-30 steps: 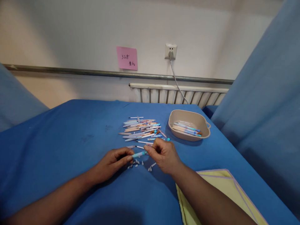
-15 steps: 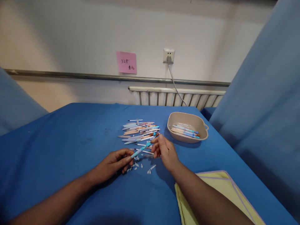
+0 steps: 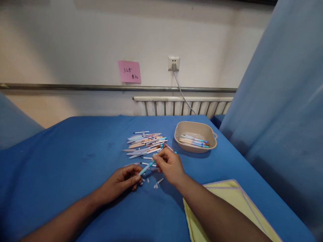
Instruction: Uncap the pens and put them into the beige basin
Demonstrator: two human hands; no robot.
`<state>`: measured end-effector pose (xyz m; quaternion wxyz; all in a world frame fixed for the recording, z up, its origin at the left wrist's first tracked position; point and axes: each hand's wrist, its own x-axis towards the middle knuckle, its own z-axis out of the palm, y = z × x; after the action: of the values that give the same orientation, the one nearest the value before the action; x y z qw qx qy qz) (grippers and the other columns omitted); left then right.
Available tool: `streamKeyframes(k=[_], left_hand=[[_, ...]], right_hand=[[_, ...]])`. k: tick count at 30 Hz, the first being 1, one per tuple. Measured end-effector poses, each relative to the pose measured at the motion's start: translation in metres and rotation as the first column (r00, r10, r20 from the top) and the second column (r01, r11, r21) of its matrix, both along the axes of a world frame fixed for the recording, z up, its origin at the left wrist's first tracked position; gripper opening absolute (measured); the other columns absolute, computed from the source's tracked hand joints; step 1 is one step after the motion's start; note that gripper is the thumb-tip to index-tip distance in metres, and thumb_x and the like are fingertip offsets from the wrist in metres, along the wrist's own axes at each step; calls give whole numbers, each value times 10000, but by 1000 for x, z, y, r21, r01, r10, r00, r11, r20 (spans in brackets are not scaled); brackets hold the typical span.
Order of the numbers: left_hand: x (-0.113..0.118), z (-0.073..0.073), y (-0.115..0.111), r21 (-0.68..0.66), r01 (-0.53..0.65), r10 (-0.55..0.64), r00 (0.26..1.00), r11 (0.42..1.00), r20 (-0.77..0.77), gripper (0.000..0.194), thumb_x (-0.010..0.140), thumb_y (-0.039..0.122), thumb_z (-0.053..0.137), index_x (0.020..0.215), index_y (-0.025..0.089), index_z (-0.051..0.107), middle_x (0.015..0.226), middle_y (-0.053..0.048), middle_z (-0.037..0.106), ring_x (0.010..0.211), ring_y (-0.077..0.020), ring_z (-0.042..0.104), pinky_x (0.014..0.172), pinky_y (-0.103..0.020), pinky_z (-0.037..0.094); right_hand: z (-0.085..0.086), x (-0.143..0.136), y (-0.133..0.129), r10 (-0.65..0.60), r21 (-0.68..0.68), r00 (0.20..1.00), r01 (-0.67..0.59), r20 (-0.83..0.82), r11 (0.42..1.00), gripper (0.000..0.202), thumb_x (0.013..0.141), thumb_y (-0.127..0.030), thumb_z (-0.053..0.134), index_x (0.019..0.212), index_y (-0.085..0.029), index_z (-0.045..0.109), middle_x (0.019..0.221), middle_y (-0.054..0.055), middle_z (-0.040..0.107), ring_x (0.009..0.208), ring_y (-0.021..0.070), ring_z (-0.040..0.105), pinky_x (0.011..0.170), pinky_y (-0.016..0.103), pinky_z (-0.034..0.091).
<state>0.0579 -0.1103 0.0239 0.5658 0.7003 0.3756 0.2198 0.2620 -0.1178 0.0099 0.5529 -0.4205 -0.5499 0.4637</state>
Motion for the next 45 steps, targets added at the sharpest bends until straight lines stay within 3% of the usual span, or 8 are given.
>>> streamKeyframes(k=[5,10,15,22,24,28,35,45], left_hand=[[5,1,-3,23,0,0,1000,1000,23,264,826,393,587,853,130,591,768,-18,600,641,-115,544,626,-242,444],[10,2,-4,63,-39,36,998,997,44,270,842,392,580,887,127,601,800,-49,644,693,-134,571,671,-256,453],[24,25,11,198,-87,85,996,976,18,259,847,397,559,915,152,607,847,-57,672,779,-170,600,720,-277,457],[99,76,73,554,138,-6,972,821,-234,264,853,382,510,919,165,645,805,-10,653,731,-157,573,688,-261,453],[127,81,91,666,180,47,950,724,-309,237,827,361,545,918,175,663,848,-15,664,765,-167,569,703,-261,447],[179,76,119,701,397,11,866,593,-500,229,844,296,519,961,179,677,912,-33,686,835,-172,592,754,-249,437],[234,51,141,632,533,62,735,562,-675,201,758,230,595,919,200,710,896,-59,712,843,-203,617,726,-253,434],[257,28,142,555,605,139,595,571,-791,204,721,240,605,871,185,733,863,-109,713,809,-255,652,661,-277,445]], right_hand=[[-1,0,-3,86,-15,996,-86,25,996,440,808,-603,502,734,-170,517,551,-52,531,431,71,494,445,194,378],[-3,-2,2,111,-149,980,-136,-162,979,697,760,-784,302,856,-139,548,562,-19,564,403,86,517,417,201,368],[-5,-6,15,21,-331,980,-87,-199,940,799,696,-850,251,794,-121,564,507,-15,545,358,77,490,380,184,331],[-8,-12,19,112,-285,991,-130,-79,950,705,766,-791,262,783,-136,525,510,-30,527,359,75,481,380,181,332],[-11,-13,19,181,-256,982,-189,-55,948,652,806,-749,276,805,-143,515,519,-37,524,367,74,484,392,178,343],[-17,-13,20,269,-214,963,-259,22,942,518,906,-606,287,851,-145,515,553,-36,537,386,74,493,411,173,357],[-11,-11,19,256,-231,954,-216,159,949,337,938,-351,358,869,-137,609,558,-21,542,449,101,527,469,193,412],[-8,-6,16,290,-214,878,-222,380,951,300,836,-197,398,938,-126,671,691,54,683,586,169,643,505,220,470]])
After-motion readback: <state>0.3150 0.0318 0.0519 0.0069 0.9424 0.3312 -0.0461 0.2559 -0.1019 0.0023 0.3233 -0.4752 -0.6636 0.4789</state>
